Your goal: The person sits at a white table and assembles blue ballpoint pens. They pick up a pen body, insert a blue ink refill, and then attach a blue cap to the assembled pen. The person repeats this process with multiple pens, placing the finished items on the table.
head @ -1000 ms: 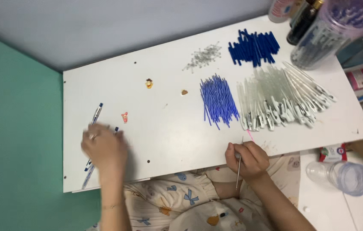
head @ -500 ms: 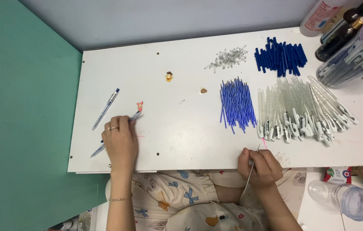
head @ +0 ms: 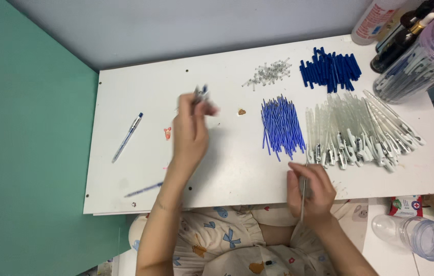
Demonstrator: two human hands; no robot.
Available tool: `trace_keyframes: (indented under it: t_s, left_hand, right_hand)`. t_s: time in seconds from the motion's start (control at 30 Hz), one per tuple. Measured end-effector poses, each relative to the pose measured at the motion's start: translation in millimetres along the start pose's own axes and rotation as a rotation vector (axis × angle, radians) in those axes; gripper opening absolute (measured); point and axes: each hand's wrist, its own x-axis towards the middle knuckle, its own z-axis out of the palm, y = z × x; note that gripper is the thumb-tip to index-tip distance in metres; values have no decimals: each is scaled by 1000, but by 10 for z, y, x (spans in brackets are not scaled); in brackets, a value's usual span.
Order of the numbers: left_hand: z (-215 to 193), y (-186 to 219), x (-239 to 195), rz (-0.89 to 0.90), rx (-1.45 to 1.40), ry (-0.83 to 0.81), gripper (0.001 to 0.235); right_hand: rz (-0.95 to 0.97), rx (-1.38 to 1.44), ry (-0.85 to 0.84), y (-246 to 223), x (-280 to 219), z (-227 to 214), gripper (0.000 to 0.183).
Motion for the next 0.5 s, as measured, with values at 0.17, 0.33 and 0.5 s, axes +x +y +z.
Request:
trace_keyframes:
  t_s: [0.17,0.33,0.5]
  left_hand:
    - [554,169,376,-87,-797,-210,33]
    - [750,17,409,-102,-984,-265,39]
    - [692,-213,185,-268,-1098,-252,41]
  right_hand:
    - [-59,331,-33,-202,893,5,20]
    - [-172,457,-77,-123,1625,160,38]
    - [140,846,-40,-9,1707,678,54]
